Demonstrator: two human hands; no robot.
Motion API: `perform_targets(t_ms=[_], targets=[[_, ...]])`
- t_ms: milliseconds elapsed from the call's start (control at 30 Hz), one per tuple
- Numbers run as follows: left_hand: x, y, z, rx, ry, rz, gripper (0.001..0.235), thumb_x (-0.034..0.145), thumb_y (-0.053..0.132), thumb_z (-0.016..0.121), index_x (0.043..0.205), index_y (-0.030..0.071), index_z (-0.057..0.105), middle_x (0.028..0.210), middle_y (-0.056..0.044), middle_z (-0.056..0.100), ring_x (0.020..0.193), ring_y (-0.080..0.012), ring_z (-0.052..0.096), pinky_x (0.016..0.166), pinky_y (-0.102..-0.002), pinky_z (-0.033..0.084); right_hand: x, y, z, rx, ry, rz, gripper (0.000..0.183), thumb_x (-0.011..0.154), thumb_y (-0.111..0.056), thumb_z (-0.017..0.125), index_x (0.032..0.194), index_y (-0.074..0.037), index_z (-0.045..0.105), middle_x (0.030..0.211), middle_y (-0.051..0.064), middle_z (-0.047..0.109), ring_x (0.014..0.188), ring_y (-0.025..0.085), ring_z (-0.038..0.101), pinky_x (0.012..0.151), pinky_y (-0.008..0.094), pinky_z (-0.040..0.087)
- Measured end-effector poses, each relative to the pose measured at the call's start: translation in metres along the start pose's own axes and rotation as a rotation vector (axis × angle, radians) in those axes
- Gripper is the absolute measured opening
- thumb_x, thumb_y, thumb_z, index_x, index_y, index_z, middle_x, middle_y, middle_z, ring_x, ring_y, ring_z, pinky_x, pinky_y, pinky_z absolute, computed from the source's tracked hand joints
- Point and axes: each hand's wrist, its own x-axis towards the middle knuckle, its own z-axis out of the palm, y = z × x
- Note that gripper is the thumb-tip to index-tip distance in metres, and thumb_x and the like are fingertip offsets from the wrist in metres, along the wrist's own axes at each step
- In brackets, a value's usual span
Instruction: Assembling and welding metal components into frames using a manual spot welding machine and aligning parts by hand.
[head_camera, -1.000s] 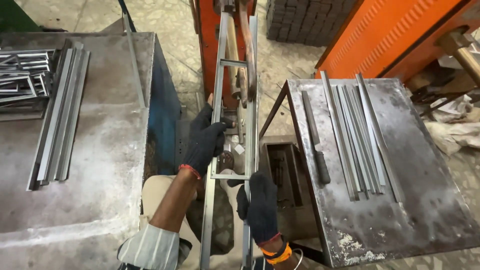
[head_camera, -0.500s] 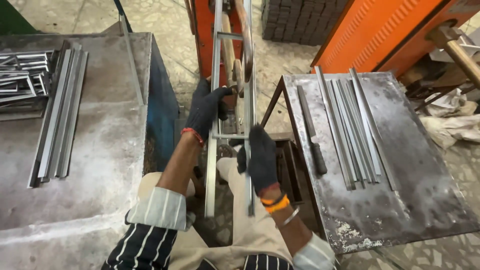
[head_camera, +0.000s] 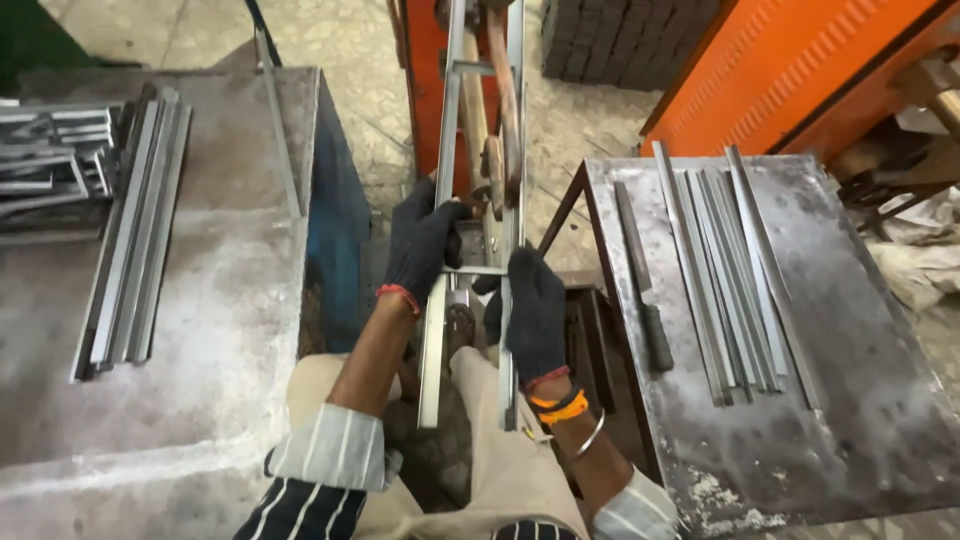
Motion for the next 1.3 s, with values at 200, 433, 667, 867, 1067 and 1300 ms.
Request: perform_targets(t_ms=[200,433,667,867,1067,1300], targets=[[0.025,-0.032,-0.001,-0.020,-0.019,0.089,0.026,0.093,0.007,0.065,0.117,-0.003,0.068,0.063,-0.007,0.057,0.043,-0.0138,0.052,0.038,-0.032,0.043,0.012,-0.016,-0.005,0.032,-0.023,-0.030,0.048,0.099,-0.052,0.055,0.094,-0.005,0.065,0.067,0.007,0.069,0.046,0.014,0.063,0.042,0.029,0.047],[0.069,0.000,0.008,-0.025,-0.014,0.178,0.030,0.089,0.010,0.067,0.118,0.004,0.070,0.060,-0.005,0.059,0.041,-0.0125,0.054,0.038,-0.030,0.044,0.081,0.003,-0.012,-0.076,0.038,-0.173,0.052,0.100,-0.054,0.059,0.091,-0.004,0.069,0.067,0.002,0.060,0.055,0.010,0.062,0.049,0.028,0.048],[0.087,-0.018,0.004,-0.010,-0.011,0.168,0.027,0.084,0.007,0.070,0.111,0.000,0.071,0.063,-0.006,0.063,0.042,-0.0156,0.057,0.039,-0.032,0.045,0.088,0.010,-0.007,-0.028,0.042,-0.207,0.056,0.104,-0.055,0.056,0.079,-0.005,0.062,0.062,0.000,0.056,0.053,0.009,0.056,0.051,0.028,0.045],[0.102,-0.018,0.002,0.110,-0.032,0.371,0.032,0.084,0.007,0.067,0.116,0.005,0.072,0.075,-0.001,0.069,0.057,-0.0087,0.060,0.049,-0.028,0.050,0.097,0.021,-0.004,-0.127,0.150,-0.273,0.049,0.104,-0.052,0.055,0.088,-0.008,0.072,0.064,-0.005,0.055,0.058,0.005,0.052,0.053,0.027,0.046],[0.071,-0.016,-0.001,0.021,-0.100,0.143,0.027,0.086,0.008,0.069,0.113,0.003,0.071,0.063,-0.004,0.062,0.043,-0.0130,0.054,0.039,-0.031,0.044,0.070,0.042,-0.023,-0.385,0.155,-0.623,0.047,0.116,-0.039,0.047,0.099,0.001,0.064,0.074,0.002,0.060,0.067,0.011,0.059,0.062,0.030,0.048],[-0.061,-0.019,-0.019,-0.118,-0.072,0.021,0.050,0.087,0.011,0.065,0.137,0.009,0.061,0.063,0.000,0.057,0.043,-0.0086,0.049,0.037,-0.028,0.042,-0.040,0.070,-0.038,0.148,-0.055,-0.197,0.032,0.106,-0.019,0.060,0.128,0.004,0.067,0.110,0.000,0.073,0.097,0.011,0.067,0.084,0.030,0.055]])
